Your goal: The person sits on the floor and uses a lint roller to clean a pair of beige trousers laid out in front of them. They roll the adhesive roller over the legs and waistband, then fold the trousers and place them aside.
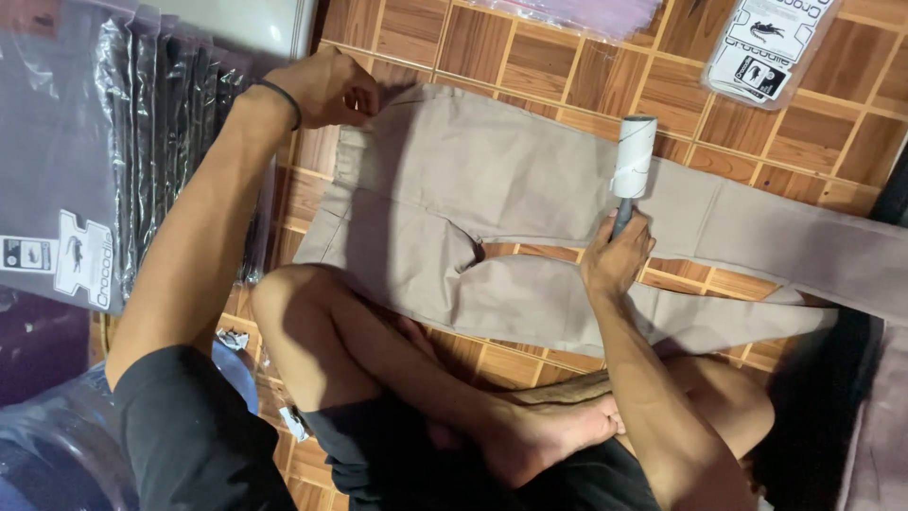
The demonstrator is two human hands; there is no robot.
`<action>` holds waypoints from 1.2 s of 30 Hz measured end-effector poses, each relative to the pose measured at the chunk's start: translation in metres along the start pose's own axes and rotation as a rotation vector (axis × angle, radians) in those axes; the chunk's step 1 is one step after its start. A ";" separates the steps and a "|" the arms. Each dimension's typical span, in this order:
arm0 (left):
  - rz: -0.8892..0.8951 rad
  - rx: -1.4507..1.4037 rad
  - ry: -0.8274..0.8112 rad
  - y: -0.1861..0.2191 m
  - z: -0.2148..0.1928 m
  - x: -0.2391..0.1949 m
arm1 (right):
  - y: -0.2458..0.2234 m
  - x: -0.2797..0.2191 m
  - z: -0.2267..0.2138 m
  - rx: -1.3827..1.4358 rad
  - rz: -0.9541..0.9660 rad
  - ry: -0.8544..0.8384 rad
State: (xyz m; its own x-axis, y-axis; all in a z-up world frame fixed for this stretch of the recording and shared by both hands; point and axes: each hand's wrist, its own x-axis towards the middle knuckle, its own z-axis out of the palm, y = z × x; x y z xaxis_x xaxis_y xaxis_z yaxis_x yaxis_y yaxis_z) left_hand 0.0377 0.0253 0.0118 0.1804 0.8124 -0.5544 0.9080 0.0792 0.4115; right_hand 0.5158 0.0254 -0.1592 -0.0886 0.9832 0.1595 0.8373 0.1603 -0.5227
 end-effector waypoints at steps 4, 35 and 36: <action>-0.003 0.408 -0.072 -0.012 0.015 0.013 | 0.001 -0.002 0.002 0.006 0.017 0.006; -0.578 0.504 0.315 -0.086 0.078 0.110 | -0.003 0.000 0.001 0.021 0.043 -0.002; -0.591 0.493 0.301 -0.087 0.080 0.112 | -0.002 0.000 0.000 0.020 0.053 -0.002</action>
State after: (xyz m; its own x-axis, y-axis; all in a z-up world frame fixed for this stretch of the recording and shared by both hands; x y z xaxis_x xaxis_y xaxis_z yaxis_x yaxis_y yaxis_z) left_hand 0.0094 0.0631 -0.1436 -0.4243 0.8418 -0.3336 0.8957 0.3361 -0.2911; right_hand 0.5137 0.0253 -0.1579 -0.0452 0.9905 0.1297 0.8299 0.1095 -0.5470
